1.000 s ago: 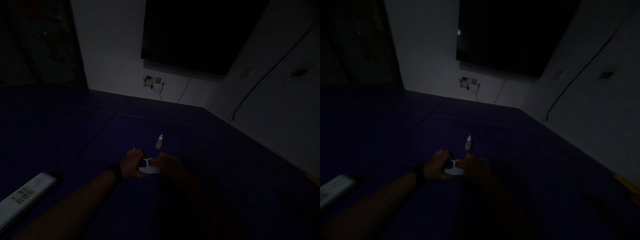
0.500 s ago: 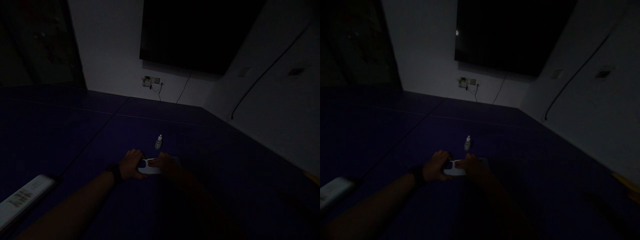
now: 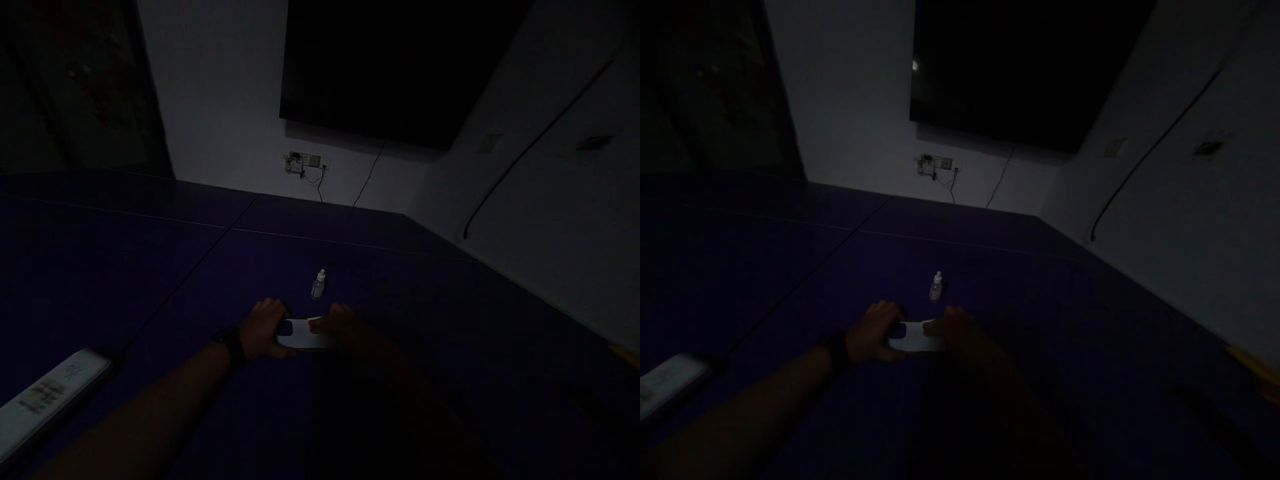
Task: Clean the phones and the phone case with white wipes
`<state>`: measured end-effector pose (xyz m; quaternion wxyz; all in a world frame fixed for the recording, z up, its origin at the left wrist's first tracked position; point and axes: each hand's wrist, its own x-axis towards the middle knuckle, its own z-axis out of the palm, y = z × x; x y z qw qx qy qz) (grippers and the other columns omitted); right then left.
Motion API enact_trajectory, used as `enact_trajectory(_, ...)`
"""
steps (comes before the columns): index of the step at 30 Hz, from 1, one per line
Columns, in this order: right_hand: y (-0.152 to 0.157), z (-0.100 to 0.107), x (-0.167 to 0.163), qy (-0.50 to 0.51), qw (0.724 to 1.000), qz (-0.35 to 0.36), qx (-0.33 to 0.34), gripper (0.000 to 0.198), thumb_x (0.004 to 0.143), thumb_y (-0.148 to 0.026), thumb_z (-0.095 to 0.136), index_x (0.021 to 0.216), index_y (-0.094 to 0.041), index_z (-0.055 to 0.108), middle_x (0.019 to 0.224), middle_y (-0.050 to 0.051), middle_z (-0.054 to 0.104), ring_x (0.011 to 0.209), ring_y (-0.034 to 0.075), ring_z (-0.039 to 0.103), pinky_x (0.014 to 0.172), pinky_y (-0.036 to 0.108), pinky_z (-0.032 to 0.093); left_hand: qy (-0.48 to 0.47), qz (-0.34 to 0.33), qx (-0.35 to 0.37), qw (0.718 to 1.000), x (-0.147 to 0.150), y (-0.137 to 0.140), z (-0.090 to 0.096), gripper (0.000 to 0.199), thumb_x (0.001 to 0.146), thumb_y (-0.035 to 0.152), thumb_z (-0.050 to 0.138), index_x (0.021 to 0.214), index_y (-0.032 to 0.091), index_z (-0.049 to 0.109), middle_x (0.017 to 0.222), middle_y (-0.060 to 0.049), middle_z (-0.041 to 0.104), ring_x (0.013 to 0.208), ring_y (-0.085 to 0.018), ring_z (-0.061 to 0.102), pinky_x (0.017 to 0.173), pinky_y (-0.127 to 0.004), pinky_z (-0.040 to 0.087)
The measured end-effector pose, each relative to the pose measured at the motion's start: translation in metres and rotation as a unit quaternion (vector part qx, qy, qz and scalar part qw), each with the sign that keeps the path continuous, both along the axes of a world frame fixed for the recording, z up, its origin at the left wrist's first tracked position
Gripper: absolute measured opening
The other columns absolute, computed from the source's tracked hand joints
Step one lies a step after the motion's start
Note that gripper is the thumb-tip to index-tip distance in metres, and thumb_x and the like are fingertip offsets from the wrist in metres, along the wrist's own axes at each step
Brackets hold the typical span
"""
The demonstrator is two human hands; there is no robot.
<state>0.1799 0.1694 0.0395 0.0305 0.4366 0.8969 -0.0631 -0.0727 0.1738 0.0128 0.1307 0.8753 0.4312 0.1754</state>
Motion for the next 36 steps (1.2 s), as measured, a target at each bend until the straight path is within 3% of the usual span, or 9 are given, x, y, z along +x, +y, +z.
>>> enact_trajectory(5,0.006,-0.004,0.005,-0.012,1.0,-0.013,-0.004,0.039,0.097,-0.017,0.053,0.127,-0.033,0.071,0.126,0.007,0.069,0.096,0.025,0.058,0.085,0.036,0.039,-0.003,-0.002,0.0,1.0,0.0,0.0,0.0,0.062,0.059,0.052,0.089,0.102,0.024,0.056,0.108,-0.005,0.062,0.102,-0.029,0.053,0.084,-0.037,0.038)
enact_trajectory(20,0.001,0.005,0.002,-0.021,1.0,0.016,0.002,0.052,0.095,-0.005,0.044,0.132,-0.035,0.067,0.136,0.004,0.066,0.099,0.023,0.056,0.088,0.037,0.038,-0.002,-0.001,0.003,1.0,0.0,0.001,-0.002,0.063,0.059,0.051,0.09,0.105,0.023,0.056,0.108,-0.005,0.063,0.101,-0.029,0.054,0.082,-0.037,0.038)
enact_trajectory(24,0.001,0.006,0.004,-0.03,0.999,0.007,0.008,0.048,0.096,-0.008,0.045,0.129,-0.033,0.069,0.13,0.007,0.069,0.1,0.024,0.056,0.088,0.039,0.038,-0.002,0.0,0.001,1.0,0.0,0.001,-0.002,0.063,0.058,0.052,0.089,0.104,0.023,0.056,0.109,-0.005,0.063,0.102,-0.029,0.054,0.083,-0.037,0.038)
enact_trajectory(29,0.001,0.0,-0.006,-0.019,0.999,0.03,0.002,0.048,0.099,-0.013,0.045,0.136,-0.037,0.063,0.138,0.004,0.065,0.099,0.023,0.057,0.087,0.037,0.039,-0.001,0.002,-0.001,1.0,0.0,0.0,0.0,0.064,0.059,0.051,0.089,0.105,0.023,0.056,0.109,-0.005,0.063,0.102,-0.029,0.054,0.083,-0.037,0.038)
enact_trajectory(36,0.005,0.019,0.023,-0.027,0.999,-0.015,0.009,0.045,0.091,-0.005,0.052,0.117,-0.034,0.076,0.121,0.005,0.073,0.099,0.023,0.06,0.092,0.038,0.038,-0.004,0.003,-0.001,1.0,0.0,0.0,0.0,0.063,0.057,0.052,0.09,0.103,0.024,0.056,0.109,-0.005,0.062,0.103,-0.029,0.054,0.084,-0.036,0.038)
